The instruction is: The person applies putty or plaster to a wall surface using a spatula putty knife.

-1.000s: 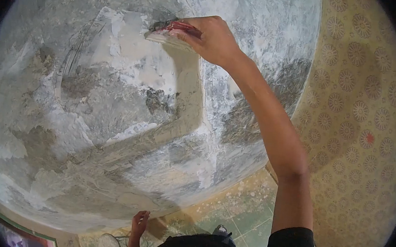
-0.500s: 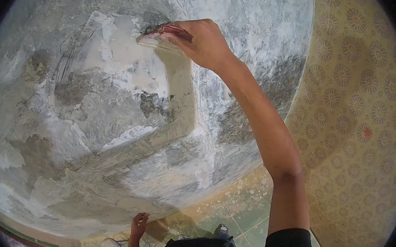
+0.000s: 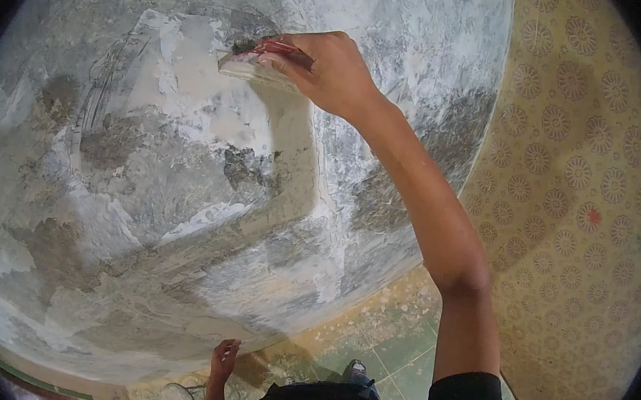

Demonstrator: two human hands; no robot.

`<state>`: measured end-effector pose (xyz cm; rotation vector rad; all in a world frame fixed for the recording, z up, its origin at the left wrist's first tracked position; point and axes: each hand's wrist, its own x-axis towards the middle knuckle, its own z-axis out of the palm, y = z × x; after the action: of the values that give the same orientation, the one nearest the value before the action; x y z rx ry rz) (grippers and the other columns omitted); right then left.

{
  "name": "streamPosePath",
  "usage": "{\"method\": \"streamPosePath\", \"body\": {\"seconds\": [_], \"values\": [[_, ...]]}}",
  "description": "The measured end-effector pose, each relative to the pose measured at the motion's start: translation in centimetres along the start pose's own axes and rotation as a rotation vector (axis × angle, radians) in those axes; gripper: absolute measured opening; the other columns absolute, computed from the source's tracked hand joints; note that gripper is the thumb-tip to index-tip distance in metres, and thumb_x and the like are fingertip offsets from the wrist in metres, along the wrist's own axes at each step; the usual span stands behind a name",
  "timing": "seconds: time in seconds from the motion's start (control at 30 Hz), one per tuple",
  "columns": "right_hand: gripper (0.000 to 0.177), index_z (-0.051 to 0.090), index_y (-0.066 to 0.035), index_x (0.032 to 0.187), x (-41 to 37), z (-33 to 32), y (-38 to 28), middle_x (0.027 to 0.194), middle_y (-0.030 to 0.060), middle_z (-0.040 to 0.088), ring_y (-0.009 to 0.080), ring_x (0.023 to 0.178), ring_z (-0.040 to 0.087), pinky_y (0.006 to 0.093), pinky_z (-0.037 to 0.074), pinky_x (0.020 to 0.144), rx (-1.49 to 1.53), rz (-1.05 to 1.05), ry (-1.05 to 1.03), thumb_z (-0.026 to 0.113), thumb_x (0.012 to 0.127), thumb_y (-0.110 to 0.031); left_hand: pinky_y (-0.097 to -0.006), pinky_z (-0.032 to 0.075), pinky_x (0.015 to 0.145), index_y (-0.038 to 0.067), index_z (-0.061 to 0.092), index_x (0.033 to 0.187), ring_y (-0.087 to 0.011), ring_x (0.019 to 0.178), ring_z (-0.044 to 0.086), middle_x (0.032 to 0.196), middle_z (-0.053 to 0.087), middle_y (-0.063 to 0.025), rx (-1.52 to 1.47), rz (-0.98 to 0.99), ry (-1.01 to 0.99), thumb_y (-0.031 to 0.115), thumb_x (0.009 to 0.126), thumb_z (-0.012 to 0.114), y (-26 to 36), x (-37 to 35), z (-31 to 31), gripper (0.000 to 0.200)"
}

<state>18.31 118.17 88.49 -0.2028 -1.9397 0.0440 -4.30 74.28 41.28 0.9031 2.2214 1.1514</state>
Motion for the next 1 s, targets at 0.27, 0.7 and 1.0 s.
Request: {"method": "streamPosePath", "body": {"seconds": [0.27,0.7,1.0], "values": [[0.022,0.076,-0.009,0.106,-1.0,0.9,-0.3,0.089,0.0104,0.075,0.0243,0.074,0.072,0.0320,0.056,0.064,0.083,-0.069,0.063,0.073,0.090,-0.024,-0.0322,0.051,0.071,0.003,0.070,0.110,-0.0180,0.089,0.068,0.095,0.073,-0.0085,-0.033,-0.014,-0.009,0.034,0.097,0.066,-0.7,0.6,-0.3,0.034],[0.017,0.077,-0.011,0.103,-2.1,2.3,-0.5,0.086,0.0074,0.075,0.0212,0.063,0.068,0.0319,0.054,0.059,0.054,-0.047,0.073,0.072,0.090,-0.022,-0.0302,0.052,0.069,0.003,0.070,0.111,-0.0186,0.090,0.068,0.097,0.072,-0.0096,-0.015,0.019,-0.007,0.033,0.096,0.067,-0.8,1.5,-0.2,0.034],[0.016,0.077,-0.014,0.102,-4.4,4.1,-2.1,0.086,0.0043,0.073,0.0189,0.066,0.068,0.0300,0.053,0.056,0.041,-0.104,0.185,0.074,0.086,-0.014,-0.0326,0.052,0.073,0.003,0.069,0.112,-0.0196,0.088,0.068,0.095,0.072,-0.0105,-0.042,-0.027,0.006,0.038,0.097,0.065,-1.0,1.3,-0.8,0.039]]}}
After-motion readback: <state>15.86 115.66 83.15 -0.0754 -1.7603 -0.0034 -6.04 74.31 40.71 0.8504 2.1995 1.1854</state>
